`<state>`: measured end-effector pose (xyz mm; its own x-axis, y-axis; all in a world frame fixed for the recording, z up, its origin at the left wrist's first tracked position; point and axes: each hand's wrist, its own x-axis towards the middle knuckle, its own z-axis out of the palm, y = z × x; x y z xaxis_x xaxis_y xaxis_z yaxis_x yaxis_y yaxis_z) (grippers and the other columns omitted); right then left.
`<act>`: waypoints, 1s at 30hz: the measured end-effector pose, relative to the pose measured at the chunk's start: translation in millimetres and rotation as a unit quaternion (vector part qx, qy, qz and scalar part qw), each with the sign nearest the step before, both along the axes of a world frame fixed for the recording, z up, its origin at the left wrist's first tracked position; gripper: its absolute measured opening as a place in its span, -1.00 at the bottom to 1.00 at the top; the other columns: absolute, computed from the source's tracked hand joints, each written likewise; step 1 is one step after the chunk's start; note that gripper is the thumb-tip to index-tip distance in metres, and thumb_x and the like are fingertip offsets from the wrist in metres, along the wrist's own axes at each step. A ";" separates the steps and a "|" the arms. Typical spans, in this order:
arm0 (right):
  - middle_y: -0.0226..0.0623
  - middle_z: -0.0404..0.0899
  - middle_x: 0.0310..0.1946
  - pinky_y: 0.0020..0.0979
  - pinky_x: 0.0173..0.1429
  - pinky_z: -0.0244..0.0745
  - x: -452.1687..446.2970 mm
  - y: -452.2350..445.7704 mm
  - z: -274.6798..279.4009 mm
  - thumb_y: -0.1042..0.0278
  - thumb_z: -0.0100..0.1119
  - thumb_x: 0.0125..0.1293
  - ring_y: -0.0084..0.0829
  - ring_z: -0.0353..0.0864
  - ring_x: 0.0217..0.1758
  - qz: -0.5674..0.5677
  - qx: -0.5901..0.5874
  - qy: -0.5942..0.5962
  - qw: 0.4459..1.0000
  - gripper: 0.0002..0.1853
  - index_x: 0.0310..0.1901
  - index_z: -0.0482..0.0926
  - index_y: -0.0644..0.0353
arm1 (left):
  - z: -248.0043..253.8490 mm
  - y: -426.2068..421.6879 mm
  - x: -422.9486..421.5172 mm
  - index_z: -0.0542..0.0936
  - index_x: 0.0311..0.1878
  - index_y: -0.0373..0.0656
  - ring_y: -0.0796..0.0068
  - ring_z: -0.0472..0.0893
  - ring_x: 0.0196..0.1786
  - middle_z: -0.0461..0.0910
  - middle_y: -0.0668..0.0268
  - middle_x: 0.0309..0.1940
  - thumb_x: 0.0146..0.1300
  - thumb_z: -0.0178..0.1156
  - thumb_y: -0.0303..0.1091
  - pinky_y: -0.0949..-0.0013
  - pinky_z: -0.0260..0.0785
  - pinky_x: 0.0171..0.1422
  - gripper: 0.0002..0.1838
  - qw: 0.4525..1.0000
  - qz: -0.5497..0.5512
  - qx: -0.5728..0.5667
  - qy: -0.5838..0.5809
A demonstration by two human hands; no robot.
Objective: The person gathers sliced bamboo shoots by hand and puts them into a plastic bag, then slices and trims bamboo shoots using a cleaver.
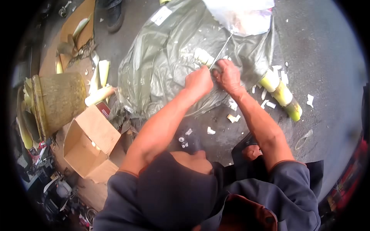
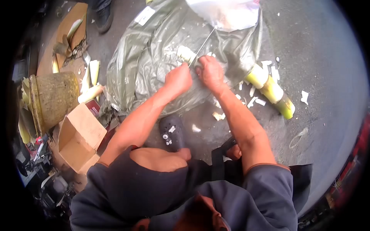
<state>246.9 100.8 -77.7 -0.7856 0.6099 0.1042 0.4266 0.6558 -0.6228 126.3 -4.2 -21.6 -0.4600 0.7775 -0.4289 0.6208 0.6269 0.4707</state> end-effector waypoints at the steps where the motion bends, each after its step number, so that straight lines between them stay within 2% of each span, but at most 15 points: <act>1: -0.19 0.59 -0.13 -0.12 0.08 0.51 4.9 -0.3 -1.3 0.42 0.39 0.08 -0.06 0.56 0.02 0.007 -0.006 -0.017 1.000 -0.68 -0.10 0.59 0.16 | -2.4 -0.7 4.7 0.52 -0.05 -0.36 -0.23 0.69 -0.15 0.68 -0.18 -0.28 0.28 0.08 -0.42 -0.14 0.50 -0.05 -0.76 1.000 0.002 -0.003 -0.004; 6: -0.20 0.57 -0.13 -0.14 0.07 0.51 28.6 -10.3 -12.5 0.37 0.41 0.12 -0.07 0.54 -0.01 -0.099 -0.019 0.031 0.994 -0.70 -0.09 0.61 0.15 | 7.1 -31.2 4.8 0.50 -0.03 -0.34 -0.24 0.69 -0.23 0.69 -0.16 -0.36 0.31 0.08 -0.40 -0.16 0.50 -0.09 -0.76 0.999 -0.013 0.027 0.015; 13: -0.23 0.57 -0.15 -0.15 0.05 0.51 23.6 -13.0 -13.6 0.38 0.40 0.12 -0.08 0.54 -0.03 -0.094 -0.021 0.018 0.995 -0.73 -0.13 0.62 0.15 | 21.8 -44.1 25.2 0.49 -0.06 -0.37 -0.25 0.69 -0.27 0.67 -0.21 -0.40 0.31 0.10 -0.42 -0.18 0.50 -0.10 -0.77 0.997 -0.055 -0.057 -0.023; 16: -0.25 0.58 -0.16 -0.15 0.04 0.52 20.2 -12.2 -12.4 0.38 0.40 0.11 -0.09 0.54 -0.03 -0.083 -0.009 -0.010 0.996 -0.74 -0.15 0.62 0.15 | 14.1 -37.3 22.6 0.49 -0.06 -0.37 -0.25 0.69 -0.24 0.67 -0.21 -0.37 0.30 0.11 -0.41 -0.18 0.50 -0.08 -0.77 0.998 -0.050 -0.042 -0.021; 19: -0.25 0.58 -0.17 -0.15 0.03 0.53 20.7 -11.0 -13.5 0.38 0.39 0.12 -0.09 0.55 -0.03 -0.077 -0.030 0.014 0.997 -0.75 -0.15 0.62 0.14 | 2.7 -19.9 21.5 0.50 -0.16 -0.41 -0.21 0.72 -0.28 0.67 -0.18 -0.43 0.18 0.11 -0.51 -0.15 0.54 -0.16 -0.81 0.999 -0.048 0.005 -0.004; 28: -0.18 0.57 -0.15 -0.10 0.10 0.52 22.5 -7.0 1.1 0.42 0.34 0.13 -0.04 0.55 0.00 -0.041 -0.033 -0.015 0.999 -0.70 -0.07 0.60 0.17 | 20.2 -10.2 18.2 0.57 -0.13 -0.38 -0.17 0.73 -0.15 0.71 -0.16 -0.27 0.23 0.11 -0.45 -0.09 0.55 -0.03 -0.78 0.998 -0.052 -0.044 -0.017; 30: -0.17 0.57 -0.14 -0.09 0.10 0.52 24.3 -9.4 -0.9 0.43 0.33 0.12 -0.03 0.54 0.01 -0.036 -0.032 -0.026 0.998 -0.69 -0.05 0.60 0.17 | 11.4 -11.2 18.4 0.58 -0.12 -0.37 -0.16 0.73 -0.12 0.71 -0.16 -0.25 0.24 0.12 -0.43 -0.08 0.54 0.00 -0.78 0.998 -0.045 -0.032 -0.012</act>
<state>271.2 91.4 -78.6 -0.7433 0.6685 0.0224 0.5041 0.5819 -0.6382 144.6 -15.4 -10.3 -0.3793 0.7853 -0.4893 0.6648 0.5991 0.4461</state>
